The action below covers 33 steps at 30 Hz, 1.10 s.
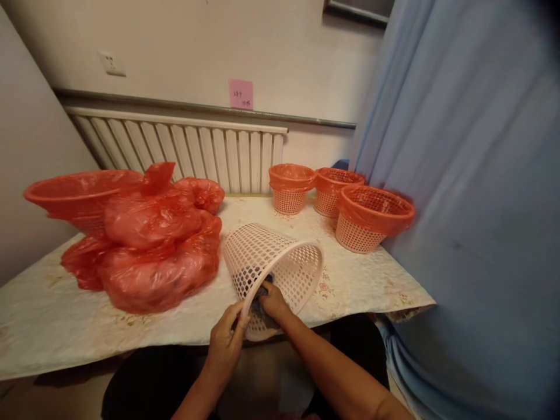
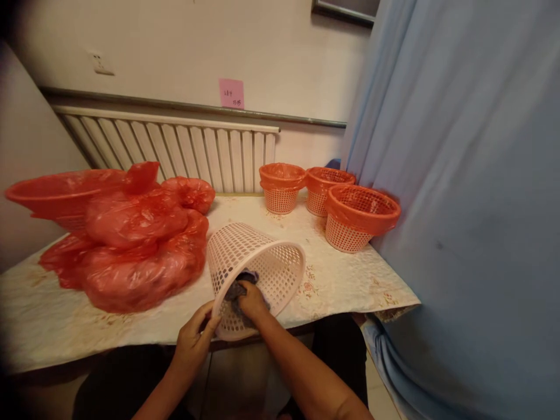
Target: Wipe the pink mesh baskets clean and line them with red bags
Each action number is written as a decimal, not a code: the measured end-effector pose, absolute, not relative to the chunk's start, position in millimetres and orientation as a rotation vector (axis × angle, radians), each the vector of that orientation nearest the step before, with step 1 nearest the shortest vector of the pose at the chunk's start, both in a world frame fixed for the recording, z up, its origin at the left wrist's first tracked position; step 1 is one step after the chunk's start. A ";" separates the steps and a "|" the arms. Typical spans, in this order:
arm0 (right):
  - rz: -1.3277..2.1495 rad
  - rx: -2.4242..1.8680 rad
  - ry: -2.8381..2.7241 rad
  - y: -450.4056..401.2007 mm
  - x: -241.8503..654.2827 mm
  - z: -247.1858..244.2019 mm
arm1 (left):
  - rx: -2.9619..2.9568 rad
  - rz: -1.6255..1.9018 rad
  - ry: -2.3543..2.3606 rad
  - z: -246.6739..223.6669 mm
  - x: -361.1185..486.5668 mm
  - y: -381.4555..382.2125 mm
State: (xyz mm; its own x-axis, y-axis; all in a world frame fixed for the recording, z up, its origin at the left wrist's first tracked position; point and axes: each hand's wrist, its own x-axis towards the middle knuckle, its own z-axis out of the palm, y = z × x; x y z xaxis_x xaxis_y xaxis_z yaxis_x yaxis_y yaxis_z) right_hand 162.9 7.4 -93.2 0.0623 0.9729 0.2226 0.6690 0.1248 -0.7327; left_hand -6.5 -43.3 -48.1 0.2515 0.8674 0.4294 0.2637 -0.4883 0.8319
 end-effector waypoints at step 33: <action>0.047 -1.872 -1.894 -14.9 174.3 -138.2 | 1.834 1.243 1.135 -52.0 -5.9 -49.7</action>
